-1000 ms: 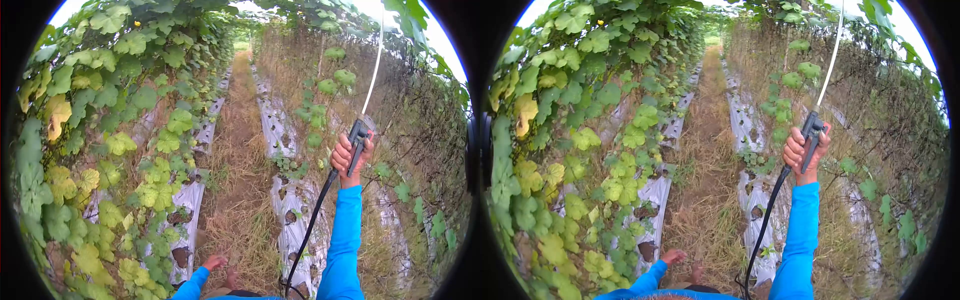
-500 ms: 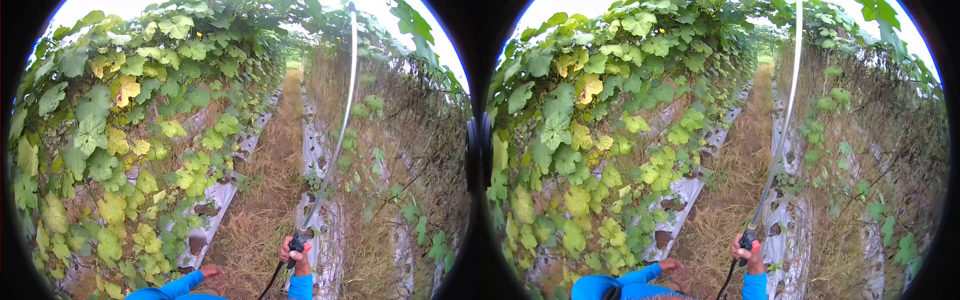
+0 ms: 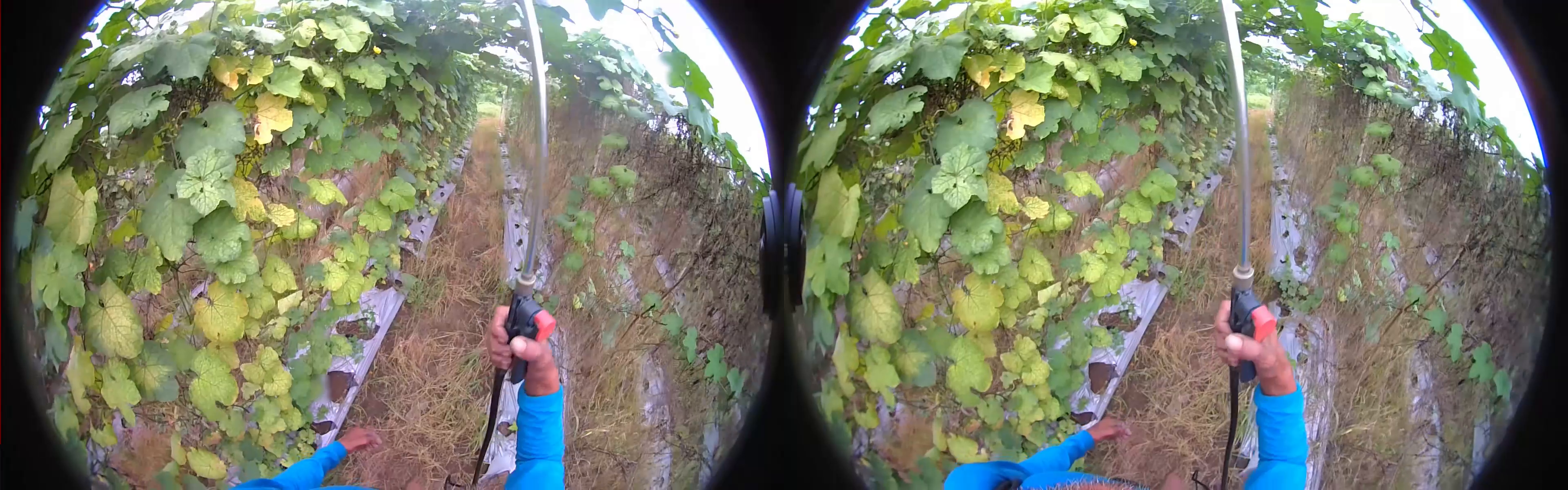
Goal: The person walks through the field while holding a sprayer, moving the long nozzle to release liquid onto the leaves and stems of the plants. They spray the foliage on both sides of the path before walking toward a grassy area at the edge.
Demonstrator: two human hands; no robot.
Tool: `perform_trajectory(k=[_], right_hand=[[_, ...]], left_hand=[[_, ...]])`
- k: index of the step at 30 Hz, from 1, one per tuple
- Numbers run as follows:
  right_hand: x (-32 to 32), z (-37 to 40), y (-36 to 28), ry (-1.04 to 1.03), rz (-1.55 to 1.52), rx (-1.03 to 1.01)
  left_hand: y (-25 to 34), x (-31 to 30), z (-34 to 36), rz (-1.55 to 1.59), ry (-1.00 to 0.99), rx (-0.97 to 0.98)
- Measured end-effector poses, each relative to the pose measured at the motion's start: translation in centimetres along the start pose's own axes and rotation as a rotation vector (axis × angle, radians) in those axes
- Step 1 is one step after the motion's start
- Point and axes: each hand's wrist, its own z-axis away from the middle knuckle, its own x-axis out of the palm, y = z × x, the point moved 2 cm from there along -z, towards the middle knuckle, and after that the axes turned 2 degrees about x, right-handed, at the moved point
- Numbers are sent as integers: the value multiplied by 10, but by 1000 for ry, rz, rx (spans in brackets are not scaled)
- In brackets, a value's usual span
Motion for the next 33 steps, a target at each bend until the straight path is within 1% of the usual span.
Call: perform_trajectory(k=[1,2,4,5,6,8,10,11,14,15,16,18,19,20,22,26,28,30,31,32,33], right_hand=[[12,-11,-11,-8,-12,10],[25,-21,-23,-14,-22,23],[51,-40,-44,-3,56,-10],[63,-48,-53,-54,40,12],[73,-55,-63,-103,24,30],[94,-65,-80,-255,-86,66],[117,-70,-91,-449,-217,87],[129,-70,-96,-501,-261,96],[148,-69,-112,-497,-222,48],[155,-67,-117,-384,-181,24],[158,-67,-121,-390,-181,26],[151,-71,-132,-79,22,-17],[151,-71,-135,44,91,-37],[152,-70,-136,40,88,-32],[149,-62,-137,176,148,-51],[147,-38,-120,189,149,-32],[154,-22,-114,174,139,-30],[165,-9,-109,118,126,-9],[170,-5,-110,29,96,-4],[174,-2,-110,17,90,-7],[182,3,-110,-105,13,11]], left_hand=[[-9,-3,10,-21,-12,52],[-14,-4,23,-5,-14,47],[-18,-3,54,-52,94,-176],[-24,-3,67,-40,87,-98],[-31,-2,79,-33,80,-110],[-43,0,101,81,145,-101],[-48,2,121,77,128,-124],[-49,3,130,48,129,-111],[-60,12,154,50,143,-107],[-64,15,159,78,160,-109],[-68,17,166,81,165,-106],[-64,24,178,60,181,-66],[-61,28,184,65,187,-65],[-58,32,192,59,193,-59],[-56,41,207,54,201,-62],[-64,65,240,-13,248,-101],[-70,80,254,-55,267,-73],[-85,95,273,-51,288,-62],[-94,102,284,-43,294,-52],[-102,109,294,-44,307,-49],[-106,119,306,20,293,-66]])
